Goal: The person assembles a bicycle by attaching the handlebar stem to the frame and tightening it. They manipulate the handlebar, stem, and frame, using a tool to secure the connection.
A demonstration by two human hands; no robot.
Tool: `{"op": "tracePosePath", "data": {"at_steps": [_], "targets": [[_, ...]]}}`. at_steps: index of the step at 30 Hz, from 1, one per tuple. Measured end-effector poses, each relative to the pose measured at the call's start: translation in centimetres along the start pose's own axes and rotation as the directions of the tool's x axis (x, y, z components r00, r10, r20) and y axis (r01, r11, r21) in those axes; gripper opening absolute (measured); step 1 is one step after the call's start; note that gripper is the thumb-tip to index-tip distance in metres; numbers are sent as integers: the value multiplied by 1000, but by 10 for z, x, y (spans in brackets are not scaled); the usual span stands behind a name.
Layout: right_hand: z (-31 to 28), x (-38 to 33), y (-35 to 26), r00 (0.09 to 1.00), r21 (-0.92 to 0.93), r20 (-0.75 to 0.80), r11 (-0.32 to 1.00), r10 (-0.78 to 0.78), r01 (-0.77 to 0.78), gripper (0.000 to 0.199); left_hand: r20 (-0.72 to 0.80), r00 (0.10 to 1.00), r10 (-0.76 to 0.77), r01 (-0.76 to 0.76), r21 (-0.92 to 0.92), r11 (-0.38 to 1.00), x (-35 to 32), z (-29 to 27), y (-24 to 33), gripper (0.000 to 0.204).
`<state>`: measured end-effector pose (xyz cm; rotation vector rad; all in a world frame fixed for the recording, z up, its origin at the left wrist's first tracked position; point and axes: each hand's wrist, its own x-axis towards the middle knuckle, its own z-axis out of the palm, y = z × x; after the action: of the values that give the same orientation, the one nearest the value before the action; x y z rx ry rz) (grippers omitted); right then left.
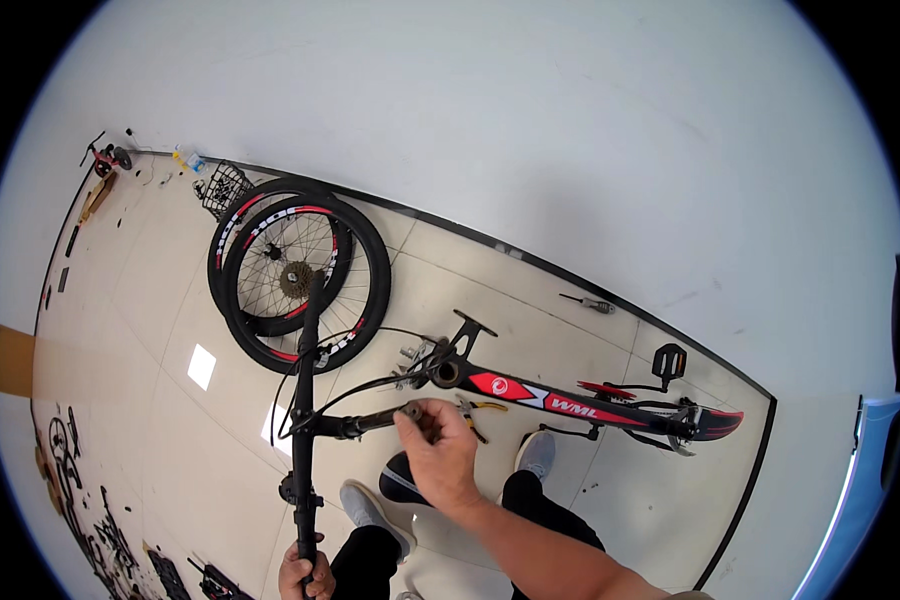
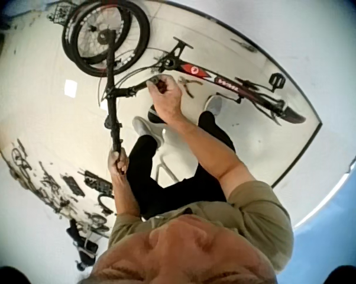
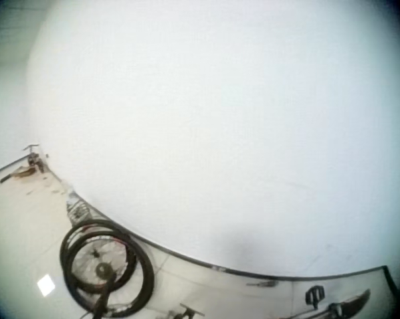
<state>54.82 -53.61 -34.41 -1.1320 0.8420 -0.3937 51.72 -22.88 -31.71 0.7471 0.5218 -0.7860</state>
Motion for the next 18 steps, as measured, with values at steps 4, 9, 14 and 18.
{"op": "tracePosePath", "data": {"at_steps": [4,9,14,18], "targets": [[1,5,4,1000,33,8,999,-15,15,21,-57,996,-73,88,335,938,10,18,14,55],[11,8,-7,994,32,59,995,-92,90,21,-189,976,-112,186,445,876,32,22,21,36],[17,16,1,987,69,92,990,-130,124,19,-367,923,-120,333,599,728,51,23,22,25],[17,20,3,981,30,103,987,-162,159,19,-425,902,-74,337,586,737,57,26,21,21]]}}
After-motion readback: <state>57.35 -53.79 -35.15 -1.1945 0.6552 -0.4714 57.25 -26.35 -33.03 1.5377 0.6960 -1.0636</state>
